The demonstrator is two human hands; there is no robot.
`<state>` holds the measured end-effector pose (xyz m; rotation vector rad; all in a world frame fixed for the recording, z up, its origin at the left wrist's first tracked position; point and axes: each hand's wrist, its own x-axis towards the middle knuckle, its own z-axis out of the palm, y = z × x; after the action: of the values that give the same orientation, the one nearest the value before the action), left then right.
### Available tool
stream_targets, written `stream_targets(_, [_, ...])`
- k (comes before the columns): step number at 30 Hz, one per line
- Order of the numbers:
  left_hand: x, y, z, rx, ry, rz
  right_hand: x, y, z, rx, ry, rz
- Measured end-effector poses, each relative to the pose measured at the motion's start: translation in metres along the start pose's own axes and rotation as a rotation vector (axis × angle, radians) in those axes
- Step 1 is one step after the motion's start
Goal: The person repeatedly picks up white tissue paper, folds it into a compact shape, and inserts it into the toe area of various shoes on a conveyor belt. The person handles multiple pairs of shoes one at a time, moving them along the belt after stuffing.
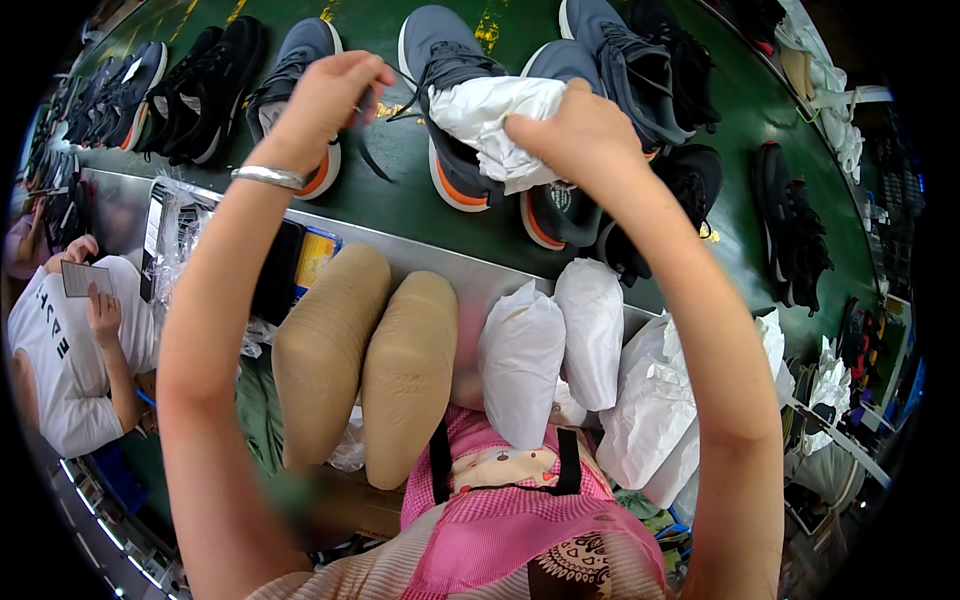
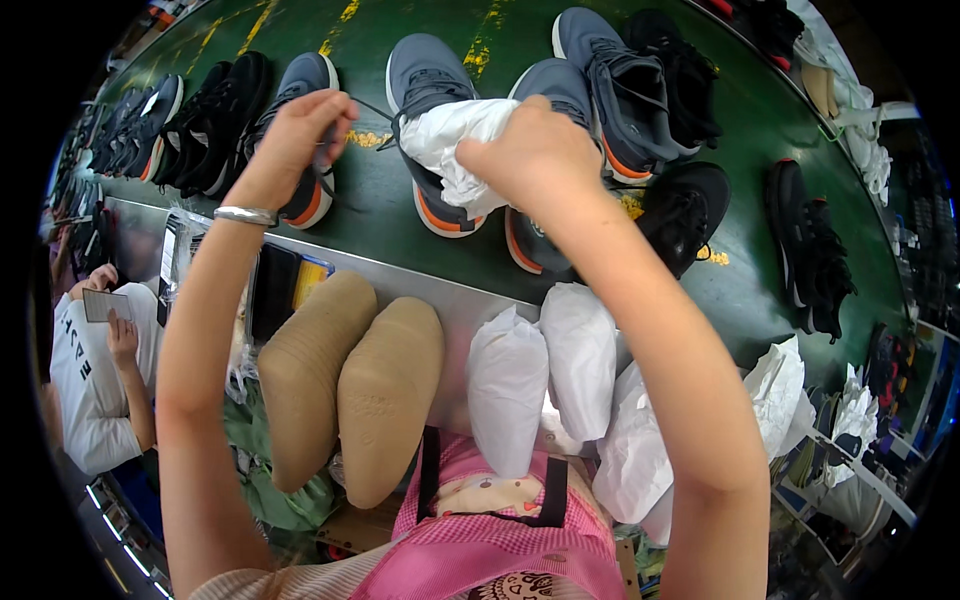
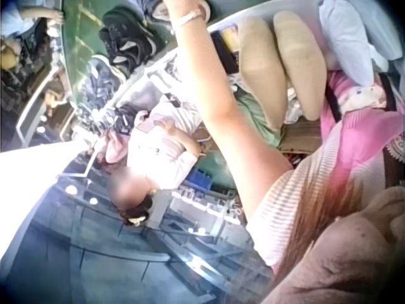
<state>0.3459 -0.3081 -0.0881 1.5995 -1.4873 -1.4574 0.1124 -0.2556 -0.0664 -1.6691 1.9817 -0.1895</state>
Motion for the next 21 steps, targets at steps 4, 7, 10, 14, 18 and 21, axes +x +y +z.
stream_targets(4, [0.026,-0.021,0.034,0.634,0.144,0.456,-0.001,-0.018,0.02,-0.138,0.092,-0.14])
stream_targets(7, [0.047,-0.021,0.039,0.639,-0.012,0.342,0.007,-0.021,0.034,-0.19,0.169,-0.244])
stream_targets(10, [0.055,-0.016,0.031,0.532,-0.126,0.247,0.013,-0.031,0.063,-0.158,0.234,-0.226])
stream_targets(14, [0.051,-0.019,0.019,0.516,-0.126,0.34,0.024,-0.058,0.106,-0.265,0.395,-0.219])
stream_targets(18, [0.049,-0.026,0.004,0.501,-0.251,0.252,0.027,-0.042,0.093,-0.183,0.195,-0.391])
stream_targets(21, [0.048,-0.031,0.006,0.558,-0.197,0.543,0.037,-0.007,0.059,-0.039,0.004,-0.417])
